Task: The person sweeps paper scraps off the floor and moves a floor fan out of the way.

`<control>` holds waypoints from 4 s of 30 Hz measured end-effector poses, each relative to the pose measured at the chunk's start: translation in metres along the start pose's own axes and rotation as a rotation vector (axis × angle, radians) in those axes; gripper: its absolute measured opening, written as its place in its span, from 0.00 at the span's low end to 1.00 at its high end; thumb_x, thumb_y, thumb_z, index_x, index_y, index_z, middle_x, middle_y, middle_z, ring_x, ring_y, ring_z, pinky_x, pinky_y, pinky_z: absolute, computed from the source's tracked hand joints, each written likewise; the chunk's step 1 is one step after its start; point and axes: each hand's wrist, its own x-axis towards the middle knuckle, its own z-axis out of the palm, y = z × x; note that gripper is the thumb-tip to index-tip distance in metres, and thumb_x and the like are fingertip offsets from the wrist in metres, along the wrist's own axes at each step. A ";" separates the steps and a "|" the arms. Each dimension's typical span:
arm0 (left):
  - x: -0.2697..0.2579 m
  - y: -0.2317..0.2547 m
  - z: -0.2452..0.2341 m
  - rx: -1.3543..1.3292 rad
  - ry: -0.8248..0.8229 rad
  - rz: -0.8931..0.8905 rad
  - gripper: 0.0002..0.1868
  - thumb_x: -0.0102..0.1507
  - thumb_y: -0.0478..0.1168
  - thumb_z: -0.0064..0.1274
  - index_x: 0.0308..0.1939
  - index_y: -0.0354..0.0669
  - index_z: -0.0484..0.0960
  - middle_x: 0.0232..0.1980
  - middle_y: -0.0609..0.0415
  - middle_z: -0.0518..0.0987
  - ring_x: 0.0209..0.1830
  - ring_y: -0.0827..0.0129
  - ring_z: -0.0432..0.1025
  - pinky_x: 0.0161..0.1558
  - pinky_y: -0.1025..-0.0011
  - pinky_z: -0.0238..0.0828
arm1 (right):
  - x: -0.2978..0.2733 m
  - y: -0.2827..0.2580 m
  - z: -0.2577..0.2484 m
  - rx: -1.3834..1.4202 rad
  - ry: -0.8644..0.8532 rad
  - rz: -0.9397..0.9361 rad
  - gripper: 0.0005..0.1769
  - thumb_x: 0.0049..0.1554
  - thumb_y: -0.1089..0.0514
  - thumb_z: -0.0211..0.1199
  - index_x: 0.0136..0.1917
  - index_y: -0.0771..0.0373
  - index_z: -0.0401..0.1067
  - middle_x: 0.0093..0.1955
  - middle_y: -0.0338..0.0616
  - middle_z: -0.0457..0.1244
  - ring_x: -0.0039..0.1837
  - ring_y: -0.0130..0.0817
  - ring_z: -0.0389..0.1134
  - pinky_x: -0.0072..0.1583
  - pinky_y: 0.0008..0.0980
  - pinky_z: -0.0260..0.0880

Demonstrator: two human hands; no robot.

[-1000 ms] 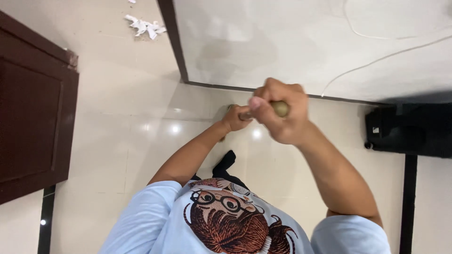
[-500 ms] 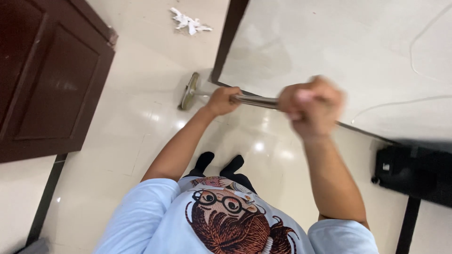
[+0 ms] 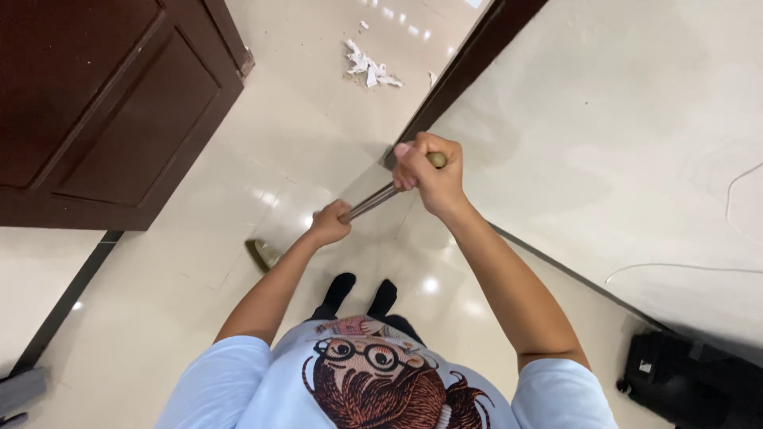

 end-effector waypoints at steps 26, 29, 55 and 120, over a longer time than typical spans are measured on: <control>0.096 0.085 -0.110 -0.154 0.680 0.462 0.06 0.53 0.34 0.56 0.29 0.44 0.74 0.23 0.51 0.73 0.25 0.50 0.68 0.30 0.58 0.64 | 0.129 -0.068 0.038 -0.008 -0.146 -0.175 0.22 0.63 0.67 0.61 0.29 0.63 0.58 0.26 0.39 0.57 0.25 0.26 0.57 0.29 0.27 0.59; 0.117 0.056 -0.105 -0.126 0.658 0.414 0.06 0.53 0.34 0.56 0.32 0.45 0.76 0.24 0.52 0.74 0.26 0.51 0.69 0.31 0.59 0.64 | 0.136 -0.036 0.040 -0.095 -0.111 -0.081 0.23 0.62 0.68 0.60 0.27 0.64 0.58 0.26 0.38 0.58 0.28 0.26 0.58 0.32 0.29 0.59; 0.191 0.094 -0.075 -0.133 0.256 0.045 0.12 0.60 0.46 0.59 0.40 0.41 0.82 0.41 0.46 0.83 0.45 0.51 0.78 0.46 0.57 0.72 | 0.115 -0.010 0.004 -0.361 -0.187 -0.123 0.20 0.60 0.64 0.64 0.31 0.63 0.58 0.32 0.37 0.59 0.36 0.24 0.64 0.38 0.29 0.63; 0.535 0.104 -0.133 -0.393 0.049 0.560 0.25 0.59 0.27 0.50 0.59 0.51 0.80 0.44 0.49 0.83 0.43 0.66 0.77 0.45 0.68 0.74 | 0.411 -0.044 -0.055 -0.622 0.036 -0.329 0.16 0.66 0.67 0.60 0.36 0.66 0.66 0.33 0.40 0.64 0.35 0.24 0.64 0.35 0.24 0.62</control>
